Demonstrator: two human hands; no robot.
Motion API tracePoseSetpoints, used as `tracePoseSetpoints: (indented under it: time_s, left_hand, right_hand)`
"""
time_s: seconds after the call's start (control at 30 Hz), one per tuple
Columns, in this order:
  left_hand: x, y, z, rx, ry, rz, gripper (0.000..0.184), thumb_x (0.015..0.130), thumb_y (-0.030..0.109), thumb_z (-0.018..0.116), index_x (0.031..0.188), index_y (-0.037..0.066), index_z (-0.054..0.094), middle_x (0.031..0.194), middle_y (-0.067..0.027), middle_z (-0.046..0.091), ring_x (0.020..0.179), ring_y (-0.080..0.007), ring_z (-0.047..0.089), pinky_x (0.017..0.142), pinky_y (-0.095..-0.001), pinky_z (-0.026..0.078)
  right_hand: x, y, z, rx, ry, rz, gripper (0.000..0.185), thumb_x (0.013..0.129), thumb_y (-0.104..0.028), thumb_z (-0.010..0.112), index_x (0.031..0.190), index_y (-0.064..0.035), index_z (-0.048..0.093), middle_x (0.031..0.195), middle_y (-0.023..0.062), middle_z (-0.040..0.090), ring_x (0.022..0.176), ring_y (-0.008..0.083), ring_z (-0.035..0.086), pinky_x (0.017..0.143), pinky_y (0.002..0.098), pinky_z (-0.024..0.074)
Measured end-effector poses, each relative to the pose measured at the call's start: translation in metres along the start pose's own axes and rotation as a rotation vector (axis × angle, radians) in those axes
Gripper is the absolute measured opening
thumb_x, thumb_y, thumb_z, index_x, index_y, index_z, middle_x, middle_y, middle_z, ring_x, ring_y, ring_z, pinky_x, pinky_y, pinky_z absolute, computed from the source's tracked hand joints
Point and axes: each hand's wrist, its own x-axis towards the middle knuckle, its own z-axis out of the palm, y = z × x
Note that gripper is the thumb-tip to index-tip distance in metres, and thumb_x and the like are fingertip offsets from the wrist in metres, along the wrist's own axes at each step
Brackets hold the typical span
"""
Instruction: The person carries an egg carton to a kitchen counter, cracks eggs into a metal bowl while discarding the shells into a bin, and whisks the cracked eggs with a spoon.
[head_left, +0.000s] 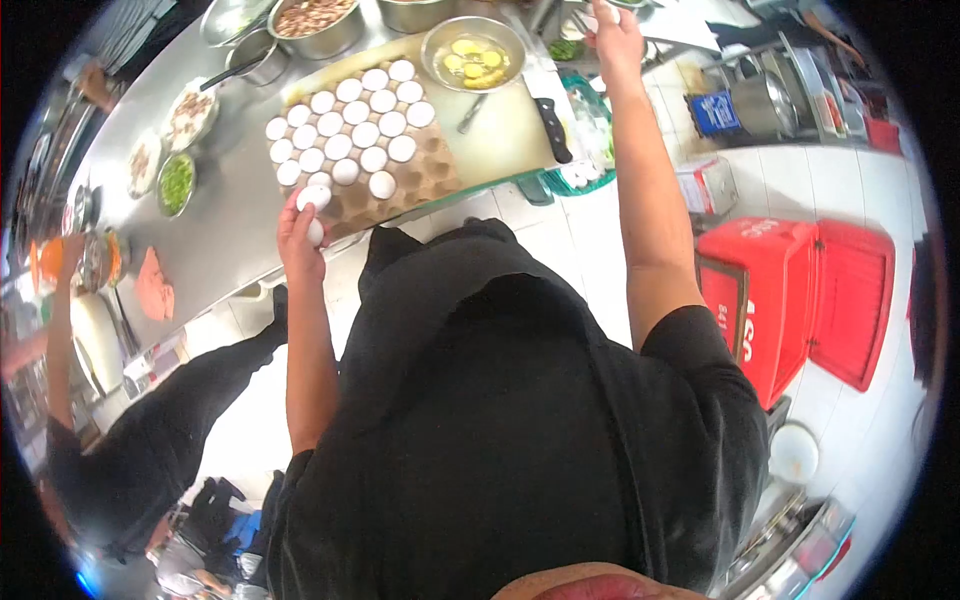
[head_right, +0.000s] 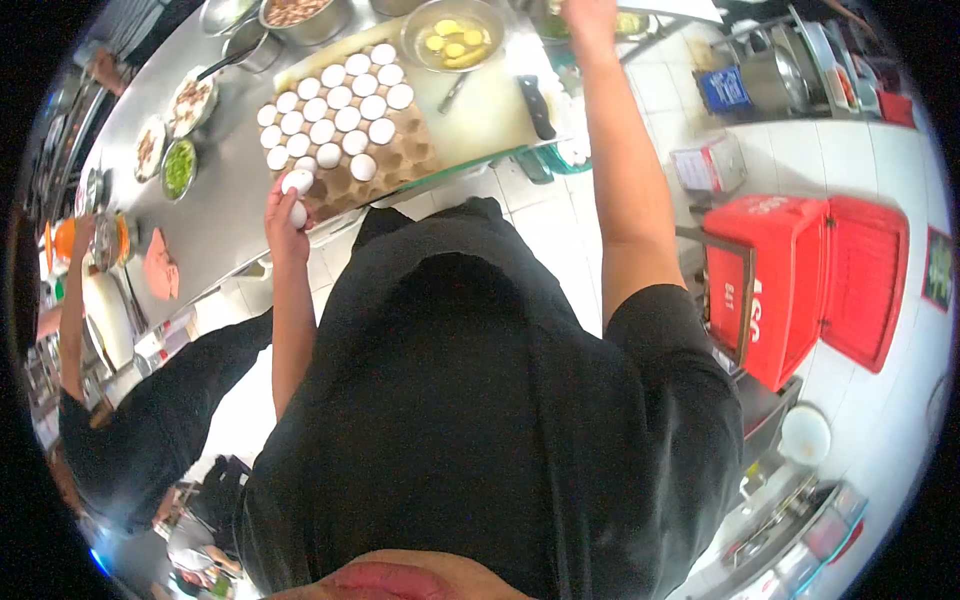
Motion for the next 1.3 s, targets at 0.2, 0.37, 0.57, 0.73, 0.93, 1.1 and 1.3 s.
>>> tracePoseSetpoints:
  time_s: [0.2,0.37,0.57,0.73,0.93,1.1,1.3]
  left_hand:
    - [0.003,-0.002,0.014,0.107,-0.058,0.007,0.043,0.093,0.011,0.061,0.134,0.002,0.050,0.105,-0.0075,0.064,0.061,-0.0099,0.057,0.043,-0.0214,0.039]
    - [0.002,0.014,0.040,0.249,-0.081,0.015,0.043,0.092,0.011,0.063,0.133,0.003,0.052,0.099,-0.0046,0.061,0.062,-0.0091,0.057,0.043,-0.0201,0.039]
    - [0.002,0.007,0.084,0.295,-0.219,-0.036,0.042,0.091,0.009,0.064,0.132,0.006,0.055,0.097,-0.0043,0.061,0.062,-0.0083,0.057,0.042,-0.0196,0.038]
    - [-0.005,0.001,0.133,0.395,-0.370,-0.104,0.041,0.090,0.012,0.066,0.130,0.008,0.056,0.098,-0.0039,0.061,0.063,-0.0072,0.056,0.044,-0.0193,0.039]
    - [-0.021,0.000,0.156,0.606,-0.503,-0.076,0.041,0.090,0.015,0.068,0.129,0.007,0.057,0.101,-0.0022,0.063,0.076,-0.0089,0.059,0.054,-0.0210,0.046]
    - [-0.002,-0.011,0.112,0.864,-0.323,0.350,0.041,0.086,0.013,0.070,0.125,0.005,0.060,0.106,-0.0060,0.065,0.096,-0.0174,0.061,0.082,-0.0312,0.051]
    - [0.000,-0.013,0.067,1.125,-0.136,0.596,0.036,0.085,0.015,0.072,0.118,0.004,0.063,0.107,-0.0124,0.064,0.104,-0.0274,0.060,0.092,-0.0389,0.047]
  right_hand:
    - [0.020,0.224,-0.099,-0.878,-0.170,-0.081,0.063,0.081,-0.043,0.069,0.128,-0.0029,0.060,0.119,0.0220,0.065,0.106,0.0401,0.064,0.093,0.0445,0.0487]
    - [-0.050,0.193,-0.102,-0.484,0.140,0.012,0.059,0.080,-0.032,0.070,0.126,0.0032,0.059,0.115,0.0231,0.067,0.101,0.0319,0.067,0.088,0.0402,0.0516]
    - [-0.172,0.080,0.002,0.030,-0.544,-0.057,0.048,0.087,-0.010,0.070,0.132,-0.0107,0.055,0.126,0.0055,0.057,0.090,0.0122,0.062,0.081,0.0296,0.0533]
    - [-0.206,0.013,0.044,0.157,-0.832,-0.322,0.058,0.081,-0.011,0.074,0.135,-0.0122,0.054,0.121,0.0111,0.059,0.095,0.0210,0.063,0.082,0.0330,0.0534]
    - [-0.211,0.063,0.014,0.292,-0.522,0.031,0.037,0.081,-0.002,0.068,0.116,-0.0076,0.056,0.111,0.0052,0.060,0.101,0.0154,0.061,0.080,0.0293,0.0525]
    - [-0.164,0.173,-0.074,0.440,0.186,0.385,0.043,0.083,-0.005,0.059,0.122,0.0043,0.042,0.096,0.0146,0.062,0.073,0.0207,0.064,0.063,0.0296,0.0532]
    - [-0.161,0.250,-0.075,0.375,0.260,0.621,0.041,0.098,-0.014,0.051,0.137,-0.0059,0.042,0.111,0.0124,0.058,0.092,0.0236,0.062,0.072,0.0359,0.0538]
